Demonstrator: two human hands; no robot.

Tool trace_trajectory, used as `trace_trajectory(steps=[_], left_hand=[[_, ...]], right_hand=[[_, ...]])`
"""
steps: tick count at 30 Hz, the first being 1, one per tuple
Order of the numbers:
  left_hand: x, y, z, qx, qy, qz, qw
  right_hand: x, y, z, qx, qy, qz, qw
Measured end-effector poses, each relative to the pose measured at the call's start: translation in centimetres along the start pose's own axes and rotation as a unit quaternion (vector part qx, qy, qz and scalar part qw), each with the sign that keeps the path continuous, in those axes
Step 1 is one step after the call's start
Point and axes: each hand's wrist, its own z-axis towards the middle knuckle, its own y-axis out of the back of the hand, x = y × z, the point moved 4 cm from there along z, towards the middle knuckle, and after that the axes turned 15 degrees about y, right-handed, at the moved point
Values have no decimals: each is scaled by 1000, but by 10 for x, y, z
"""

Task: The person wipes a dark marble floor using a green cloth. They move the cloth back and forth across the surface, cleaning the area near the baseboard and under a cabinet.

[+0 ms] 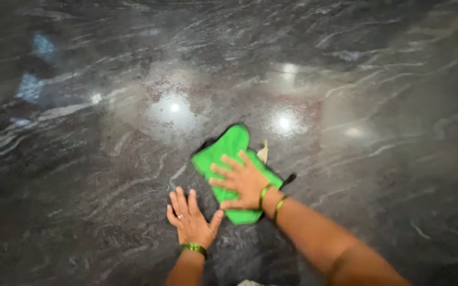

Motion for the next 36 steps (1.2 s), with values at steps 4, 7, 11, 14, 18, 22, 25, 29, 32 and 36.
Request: trace_trajectory(steps=[4,7,11,14,18,22,25,29,32,36], left_hand=[[12,13,7,-15,4,-72,997],[48,35,1,-29,74,-5,997],[107,69,-49,-57,162,123,978],[124,69,-66,-45,162,148,975],[122,63,-62,13,182,165,969],[116,72,-56,6,187,127,974],[114,74,-58,-17,181,124,975],[115,69,-59,-23,184,136,973],[114,72,-56,-38,181,116,976],[109,83,-57,-84,171,83,978]], right_hand=[[70,-16,-80,-12,-17,56,998],[78,-11,-191,-31,-145,32,988],[73,-4,-323,-85,-332,-75,936],[68,-19,-325,-72,-364,-105,923],[62,-22,-219,-61,-220,-62,972],[74,-20,-69,-12,-32,-6,999],[94,-32,42,65,65,27,995],[115,-29,120,36,191,44,980],[121,-26,127,-14,137,124,983],[126,-38,133,-78,-17,67,995]])
